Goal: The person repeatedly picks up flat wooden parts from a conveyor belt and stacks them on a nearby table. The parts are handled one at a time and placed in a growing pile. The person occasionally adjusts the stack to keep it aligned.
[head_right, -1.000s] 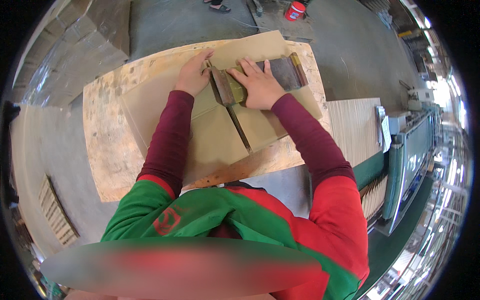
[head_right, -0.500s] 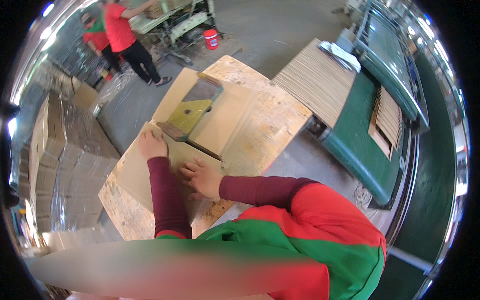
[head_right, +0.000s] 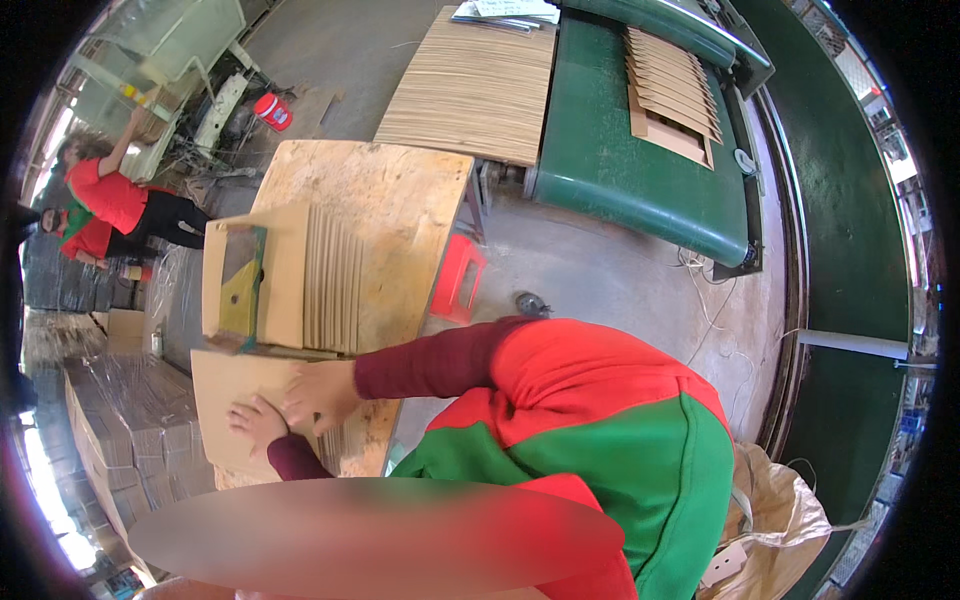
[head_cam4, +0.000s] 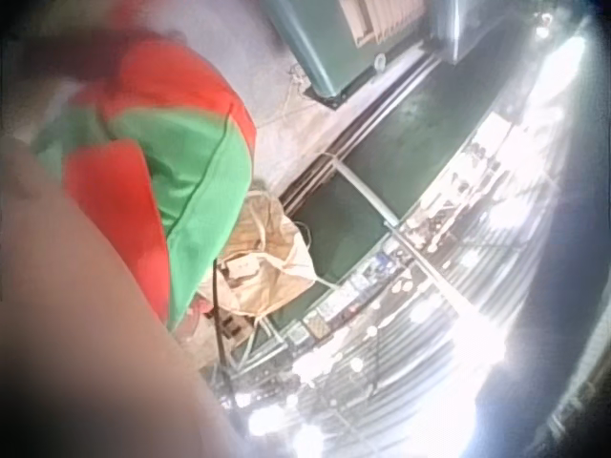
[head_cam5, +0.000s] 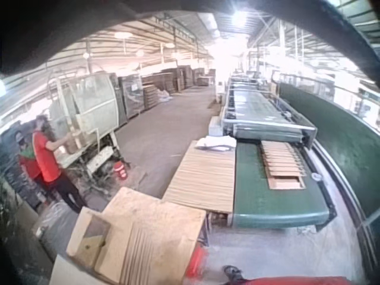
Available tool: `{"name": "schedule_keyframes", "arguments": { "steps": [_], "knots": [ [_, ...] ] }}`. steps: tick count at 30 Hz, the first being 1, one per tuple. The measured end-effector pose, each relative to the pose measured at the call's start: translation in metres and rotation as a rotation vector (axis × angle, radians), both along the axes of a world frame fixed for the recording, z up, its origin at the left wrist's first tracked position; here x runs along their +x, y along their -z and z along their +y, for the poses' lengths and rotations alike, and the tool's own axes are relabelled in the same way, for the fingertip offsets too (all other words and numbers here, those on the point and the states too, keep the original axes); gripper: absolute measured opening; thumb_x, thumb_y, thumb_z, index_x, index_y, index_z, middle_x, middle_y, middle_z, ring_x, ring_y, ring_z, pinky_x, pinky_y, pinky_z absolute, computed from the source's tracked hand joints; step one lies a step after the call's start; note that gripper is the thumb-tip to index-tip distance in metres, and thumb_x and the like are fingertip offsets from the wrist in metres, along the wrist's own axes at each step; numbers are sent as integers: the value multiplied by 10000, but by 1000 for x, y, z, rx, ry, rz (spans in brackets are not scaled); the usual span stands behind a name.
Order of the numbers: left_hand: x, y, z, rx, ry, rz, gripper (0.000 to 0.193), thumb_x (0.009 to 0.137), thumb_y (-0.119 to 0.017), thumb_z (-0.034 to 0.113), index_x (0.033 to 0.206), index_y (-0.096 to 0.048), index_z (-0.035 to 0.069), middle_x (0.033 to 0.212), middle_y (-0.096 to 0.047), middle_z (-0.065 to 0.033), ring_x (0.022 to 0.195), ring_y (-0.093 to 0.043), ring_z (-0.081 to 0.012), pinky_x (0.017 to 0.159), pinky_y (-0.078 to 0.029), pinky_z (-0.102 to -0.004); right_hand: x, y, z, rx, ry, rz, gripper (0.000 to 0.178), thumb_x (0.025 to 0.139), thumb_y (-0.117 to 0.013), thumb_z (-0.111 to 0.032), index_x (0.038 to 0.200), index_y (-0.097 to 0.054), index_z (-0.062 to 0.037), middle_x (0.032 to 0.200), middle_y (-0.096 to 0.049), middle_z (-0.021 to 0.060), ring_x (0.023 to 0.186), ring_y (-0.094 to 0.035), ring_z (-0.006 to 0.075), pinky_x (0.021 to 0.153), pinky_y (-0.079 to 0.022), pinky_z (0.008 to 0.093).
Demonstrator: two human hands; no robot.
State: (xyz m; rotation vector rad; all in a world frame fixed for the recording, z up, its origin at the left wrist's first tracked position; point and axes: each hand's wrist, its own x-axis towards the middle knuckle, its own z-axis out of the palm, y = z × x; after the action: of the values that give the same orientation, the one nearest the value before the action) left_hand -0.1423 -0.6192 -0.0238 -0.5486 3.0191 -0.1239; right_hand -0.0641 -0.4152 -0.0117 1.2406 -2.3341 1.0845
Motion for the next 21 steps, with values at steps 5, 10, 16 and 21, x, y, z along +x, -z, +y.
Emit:
{"name": "schedule_keyframes", "arguments": {
  "steps": [5,10,16,21],
  "knots": [
    [3,8,-8,-25,-6,61,678,950,-258,530,1500,-137,153,1577,-53,-41,1449,-54,-237,954,-187,-754,52,62,189,-226,278,95,242,785,-650,-198,1014,-661,-120,1121,-599,121,1085,-549,308,918,-451,424],
    [0,9,-14,-49,-52,80,692,944,-295,536,1503,-117,171,1577,-58,-23,1450,-41,-216,957,-187,-753,133,111,412,-18,1095,-592,307,800,-670,-267,1025,-659,-59,1142,-613,166,1079,-570,330,933,-453,407],
    [-6,16,-27,-76,-58,88,689,942,-301,530,1505,-109,182,1577,-59,-17,1449,-48,-205,968,-190,-744,213,115,590,37,1494,-606,276,803,-661,-217,1008,-662,-31,1050,-646,178,984,-618,314,848,-489,389],
    [-12,24,-47,-63,-41,109,695,935,-321,538,1507,-92,216,1577,-38,-2,1448,-48,-231,984,-158,-747,233,122,613,-229,1666,-603,270,795,-664,-183,1006,-662,-15,980,-658,176,872,-646,273,771,-505,358]
  ]
}}
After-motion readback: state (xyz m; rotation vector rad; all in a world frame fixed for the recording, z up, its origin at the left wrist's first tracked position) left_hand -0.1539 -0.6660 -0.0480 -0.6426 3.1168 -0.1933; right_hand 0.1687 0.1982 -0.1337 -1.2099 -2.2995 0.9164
